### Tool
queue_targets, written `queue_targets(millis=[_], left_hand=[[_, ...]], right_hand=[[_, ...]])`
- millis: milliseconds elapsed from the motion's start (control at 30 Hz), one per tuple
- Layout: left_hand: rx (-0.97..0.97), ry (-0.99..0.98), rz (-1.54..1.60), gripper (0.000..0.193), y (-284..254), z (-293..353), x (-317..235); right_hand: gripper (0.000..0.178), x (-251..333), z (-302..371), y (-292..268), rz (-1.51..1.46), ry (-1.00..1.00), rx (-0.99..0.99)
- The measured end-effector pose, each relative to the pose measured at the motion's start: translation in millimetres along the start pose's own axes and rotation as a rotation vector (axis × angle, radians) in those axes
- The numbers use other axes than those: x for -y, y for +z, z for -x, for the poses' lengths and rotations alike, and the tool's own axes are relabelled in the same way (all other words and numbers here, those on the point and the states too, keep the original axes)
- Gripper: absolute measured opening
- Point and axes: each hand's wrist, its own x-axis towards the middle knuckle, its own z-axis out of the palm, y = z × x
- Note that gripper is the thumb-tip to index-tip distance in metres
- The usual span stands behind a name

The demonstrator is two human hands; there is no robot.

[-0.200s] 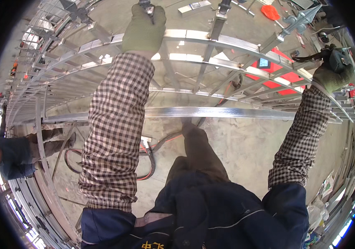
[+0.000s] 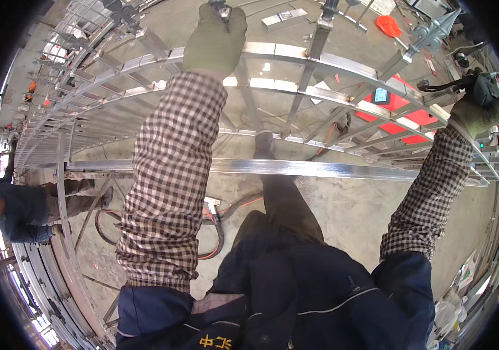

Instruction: The person positions and secures metal bars onto a curved frame using a hammer and a metal jig. They repeatedly align the bars, tap them into place, and check fit while another worker grinds nearby.

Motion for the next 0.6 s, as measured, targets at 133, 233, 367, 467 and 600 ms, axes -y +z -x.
queue_targets(millis=[133, 233, 367, 467, 600], left_hand=[[-0.031, 0.03, -0.045, 0.06, 4, -1, 6], [-0.016, 0.044, 0.017, 0.055, 8, -6, 11], [0.063, 0.061, 0.02, 0.055, 4, -7, 16], [0.051, 0.115, 0.025, 0.056, 3, -8, 20], [-0.077, 0.506, -0.341, 0.049, 3, -11, 27]], right_hand=[[0.057, 6, -9, -9, -0.125, 0.059, 0.105], [0.063, 10, -11, -9, -0.019, 0.076, 0.063], [0.072, 5, -16, -20, -0.104, 0.134, 0.123], [0.059, -1, -38, -46, -0.104, 0.096, 0.134], [0.045, -11, -72, -66, -0.144, 0.057, 0.136]])
